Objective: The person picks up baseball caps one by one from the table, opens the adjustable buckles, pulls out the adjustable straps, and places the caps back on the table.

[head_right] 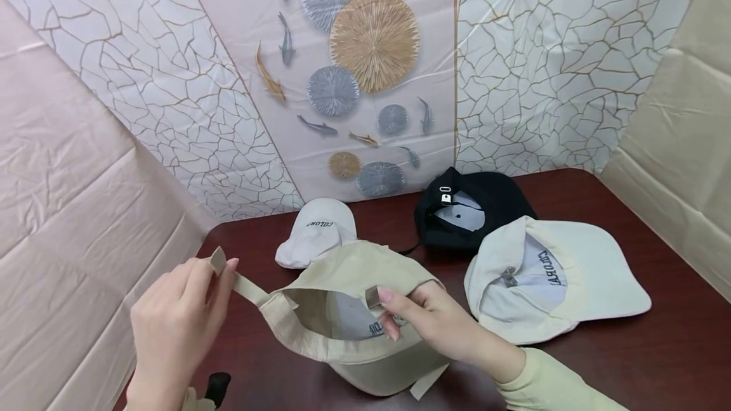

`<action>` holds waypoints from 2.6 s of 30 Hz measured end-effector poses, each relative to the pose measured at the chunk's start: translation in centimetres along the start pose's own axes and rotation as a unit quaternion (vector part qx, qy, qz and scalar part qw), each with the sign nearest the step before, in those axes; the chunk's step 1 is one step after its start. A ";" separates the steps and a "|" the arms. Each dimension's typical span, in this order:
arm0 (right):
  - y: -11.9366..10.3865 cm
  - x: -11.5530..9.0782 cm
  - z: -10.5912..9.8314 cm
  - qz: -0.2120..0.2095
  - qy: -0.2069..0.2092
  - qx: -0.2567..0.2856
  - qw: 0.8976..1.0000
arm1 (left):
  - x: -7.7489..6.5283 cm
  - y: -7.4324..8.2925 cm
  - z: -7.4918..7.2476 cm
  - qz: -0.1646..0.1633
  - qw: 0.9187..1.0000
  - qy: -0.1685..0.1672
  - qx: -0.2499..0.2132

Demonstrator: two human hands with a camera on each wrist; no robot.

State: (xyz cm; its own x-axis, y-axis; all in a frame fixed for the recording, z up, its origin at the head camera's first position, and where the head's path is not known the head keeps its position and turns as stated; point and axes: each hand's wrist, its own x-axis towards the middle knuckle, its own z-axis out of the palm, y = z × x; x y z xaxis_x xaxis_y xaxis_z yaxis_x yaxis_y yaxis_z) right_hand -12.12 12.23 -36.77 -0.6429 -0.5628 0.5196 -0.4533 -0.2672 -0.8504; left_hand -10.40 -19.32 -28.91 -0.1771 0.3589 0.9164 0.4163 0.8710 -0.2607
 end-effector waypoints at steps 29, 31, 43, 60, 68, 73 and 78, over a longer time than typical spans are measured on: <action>6.2 -1.3 -0.8 0.321 -0.065 0.091 0.940 | -8.3 3.9 10.0 -0.009 0.922 -0.371 -0.109; 6.3 -1.3 -1.1 0.310 -0.070 0.099 0.943 | -8.7 3.8 10.0 -0.021 0.910 -0.397 -0.117; 5.2 -0.6 -2.6 0.204 -0.034 -0.049 0.977 | -10.5 3.3 10.3 -0.074 0.870 -0.472 -0.122; 3.9 1.3 -3.2 0.069 -0.081 -0.365 0.925 | -6.1 6.2 4.6 0.043 0.923 -0.315 -0.218; 5.8 1.7 -2.9 0.099 -0.206 -0.391 0.892 | -8.0 12.3 5.0 0.240 0.884 -0.335 -0.219; 6.6 1.7 -3.2 0.138 -0.252 -0.386 0.877 | -9.6 13.1 5.5 0.247 0.839 -0.408 -0.262; 7.2 1.5 -3.4 0.165 -0.272 -0.378 0.870 | -10.0 12.9 5.8 0.242 0.792 -0.477 -0.295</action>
State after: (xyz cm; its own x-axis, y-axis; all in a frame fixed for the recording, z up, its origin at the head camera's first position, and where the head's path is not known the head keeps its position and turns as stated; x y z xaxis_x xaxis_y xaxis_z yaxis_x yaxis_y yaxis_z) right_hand -18.40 12.10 -41.81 -0.5211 -0.8529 -0.0320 -0.7082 0.4531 -0.5414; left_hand -8.41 -9.70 -43.21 -0.3456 0.9378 0.0331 0.9354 0.3471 -0.0670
